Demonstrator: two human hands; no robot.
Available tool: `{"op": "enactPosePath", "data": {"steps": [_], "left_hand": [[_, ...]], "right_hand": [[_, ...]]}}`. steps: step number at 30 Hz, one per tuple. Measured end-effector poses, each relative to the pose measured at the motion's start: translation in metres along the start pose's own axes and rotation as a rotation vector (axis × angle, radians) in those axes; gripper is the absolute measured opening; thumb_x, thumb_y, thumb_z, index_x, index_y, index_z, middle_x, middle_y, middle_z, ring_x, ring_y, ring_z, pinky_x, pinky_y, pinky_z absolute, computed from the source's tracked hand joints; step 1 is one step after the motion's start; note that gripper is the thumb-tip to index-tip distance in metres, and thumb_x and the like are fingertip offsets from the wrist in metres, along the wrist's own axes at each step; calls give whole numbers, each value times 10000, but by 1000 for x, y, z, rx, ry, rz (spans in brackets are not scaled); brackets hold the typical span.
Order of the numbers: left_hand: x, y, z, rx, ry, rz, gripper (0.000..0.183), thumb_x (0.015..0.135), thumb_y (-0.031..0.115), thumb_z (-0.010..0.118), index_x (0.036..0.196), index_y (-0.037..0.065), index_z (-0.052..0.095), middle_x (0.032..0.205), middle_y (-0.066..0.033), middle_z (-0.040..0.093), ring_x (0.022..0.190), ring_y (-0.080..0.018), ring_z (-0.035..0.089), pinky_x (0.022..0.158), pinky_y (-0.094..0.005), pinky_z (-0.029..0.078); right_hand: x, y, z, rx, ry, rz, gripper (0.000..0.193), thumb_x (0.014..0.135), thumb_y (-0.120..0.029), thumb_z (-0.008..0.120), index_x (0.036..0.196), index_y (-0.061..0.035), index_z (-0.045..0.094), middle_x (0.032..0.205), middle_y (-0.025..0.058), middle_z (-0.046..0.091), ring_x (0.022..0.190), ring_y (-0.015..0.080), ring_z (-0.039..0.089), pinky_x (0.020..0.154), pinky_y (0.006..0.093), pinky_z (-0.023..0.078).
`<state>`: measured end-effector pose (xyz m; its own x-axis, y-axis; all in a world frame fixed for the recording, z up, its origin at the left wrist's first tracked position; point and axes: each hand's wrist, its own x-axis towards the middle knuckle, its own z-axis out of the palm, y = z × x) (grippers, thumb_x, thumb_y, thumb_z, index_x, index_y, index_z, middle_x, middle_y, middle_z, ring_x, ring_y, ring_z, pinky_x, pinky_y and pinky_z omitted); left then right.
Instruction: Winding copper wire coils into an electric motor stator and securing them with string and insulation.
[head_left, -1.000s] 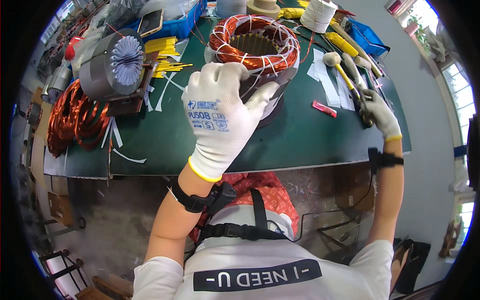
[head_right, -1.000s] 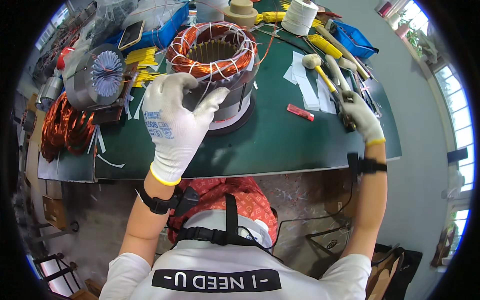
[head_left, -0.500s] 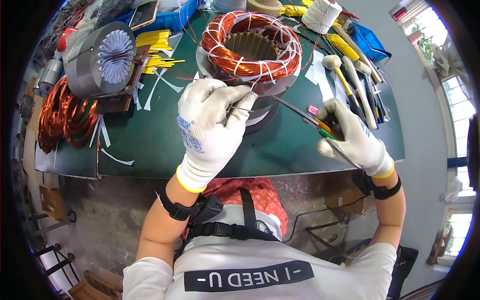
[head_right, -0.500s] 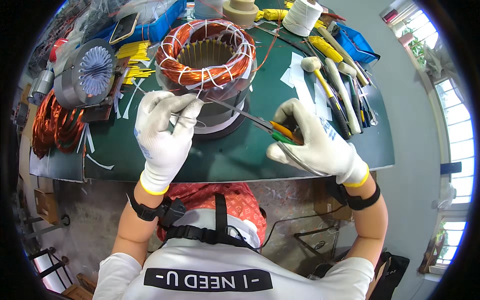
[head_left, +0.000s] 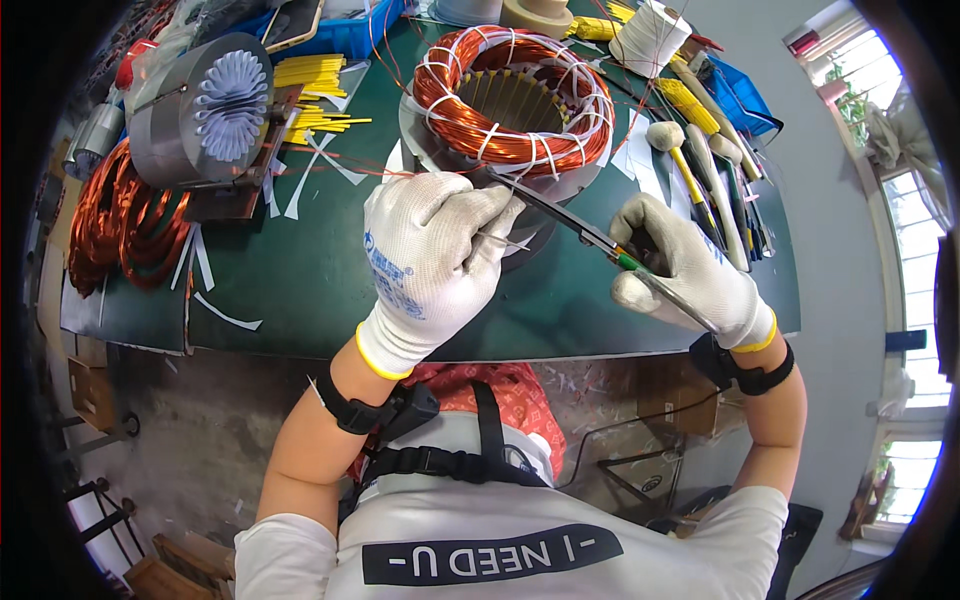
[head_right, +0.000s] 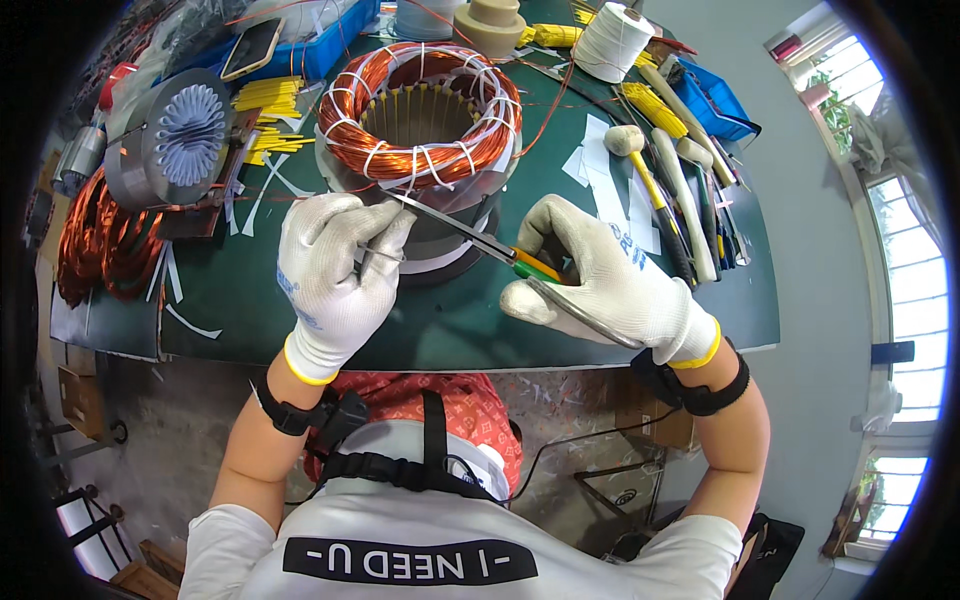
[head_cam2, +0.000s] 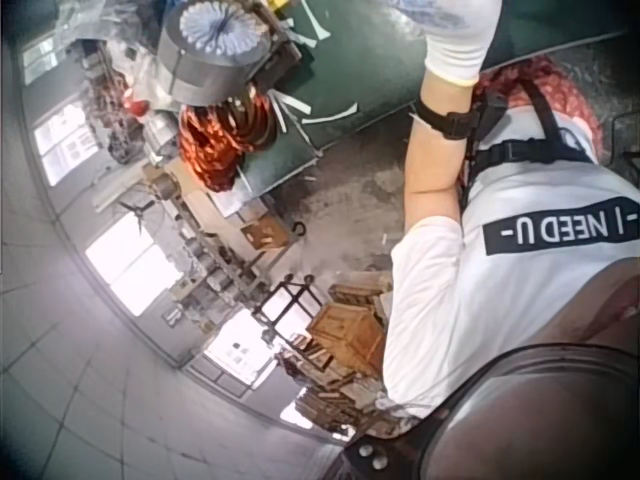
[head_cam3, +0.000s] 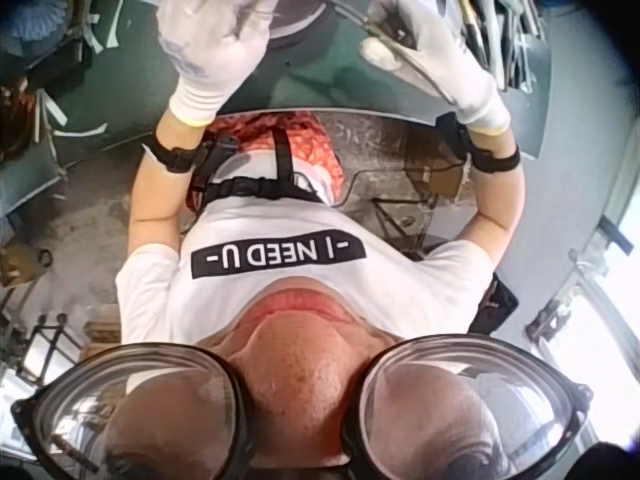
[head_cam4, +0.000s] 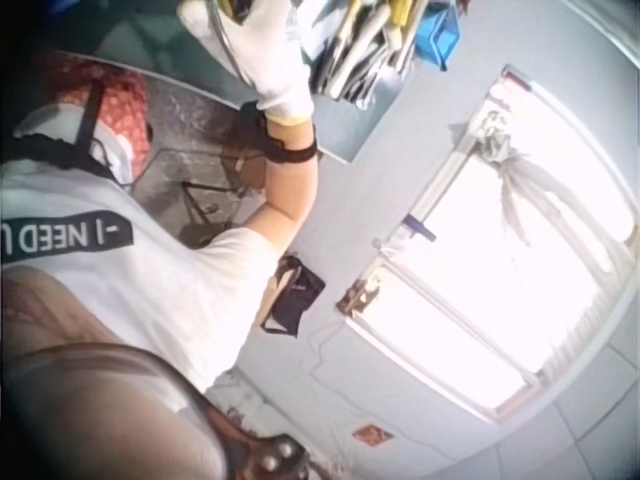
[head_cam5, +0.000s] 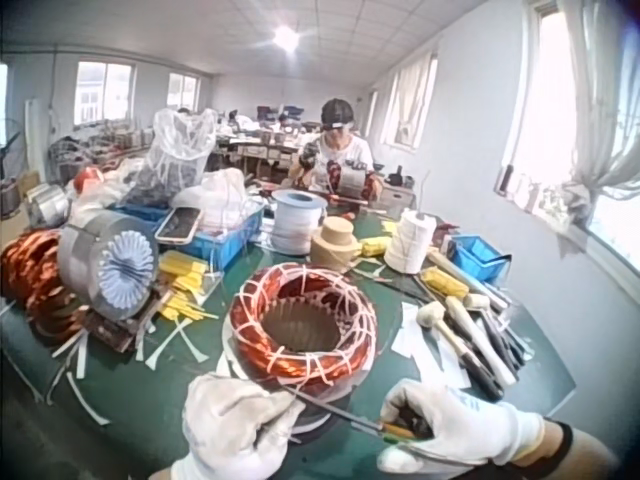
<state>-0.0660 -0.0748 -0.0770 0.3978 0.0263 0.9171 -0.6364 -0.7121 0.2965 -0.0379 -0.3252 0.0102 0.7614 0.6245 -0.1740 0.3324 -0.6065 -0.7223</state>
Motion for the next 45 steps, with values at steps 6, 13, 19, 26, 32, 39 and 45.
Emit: {"op": "enactPosePath", "data": {"steps": [6, 13, 19, 26, 32, 39, 45], "left_hand": [[0, 0, -3, -3, -56, -17, 201, 753, 69, 841, 919, 88, 730, 827, -52, 621, 760, -245, 586, 699, -361, 464], [-5, -1, 4, 3, -13, -31, 187, 764, 148, 821, 910, 128, 706, 833, -35, 608, 756, -269, 593, 692, -409, 436], [-4, -2, 3, 34, 0, 6, 173, 774, 137, 810, 916, 126, 711, 844, -34, 613, 774, -265, 600, 704, -404, 443], [-4, 0, 1, 33, -15, 17, 153, 779, 31, 818, 900, 55, 727, 828, -70, 642, 779, -254, 608, 700, -353, 487], [-1, 4, -3, -9, -37, -17, 175, 770, 28, 824, 919, 53, 737, 830, -62, 635, 767, -235, 597, 702, -341, 488], [4, 37, -54, -284, -195, 32, 261, 819, 192, 796, 1041, 59, 763, 746, -9, 583, 644, -212, 533, 609, -344, 410], [15, 42, -52, -96, -205, 126, 344, 653, 182, 935, 905, 106, 714, 649, 18, 537, 577, -200, 494, 547, -356, 379]], "right_hand": [[0, 4, 7, 78, 44, -17, 761, 734, -716, 777, 988, -50, 512, 849, -14, 435, 730, 92, 394, 613, 264, 358], [0, 9, 14, -19, 96, -143, 600, 825, -533, 810, 976, -42, 501, 781, 33, 499, 702, 126, 452, 615, 299, 426], [5, 9, 14, -66, 99, -130, 704, 792, -658, 768, 1006, -44, 499, 822, 23, 469, 731, 137, 429, 646, 300, 404], [8, 12, 20, -53, 131, -141, 736, 770, -693, 763, 977, -36, 505, 804, 29, 471, 733, 141, 433, 644, 306, 399], [-2, 29, 18, -157, 170, -275, 617, 818, -514, 823, 1049, -35, 510, 805, 56, 544, 713, 143, 514, 636, 320, 457], [-46, 128, -38, -358, 573, 206, 492, 707, -196, 866, 1079, -8, 605, 908, 89, 633, 844, 188, 603, 808, 325, 509], [-46, 163, -24, -788, 634, 233, 343, 828, -220, 723, 1122, -47, 689, 980, 226, 697, 952, 401, 655, 873, 468, 513]]}}
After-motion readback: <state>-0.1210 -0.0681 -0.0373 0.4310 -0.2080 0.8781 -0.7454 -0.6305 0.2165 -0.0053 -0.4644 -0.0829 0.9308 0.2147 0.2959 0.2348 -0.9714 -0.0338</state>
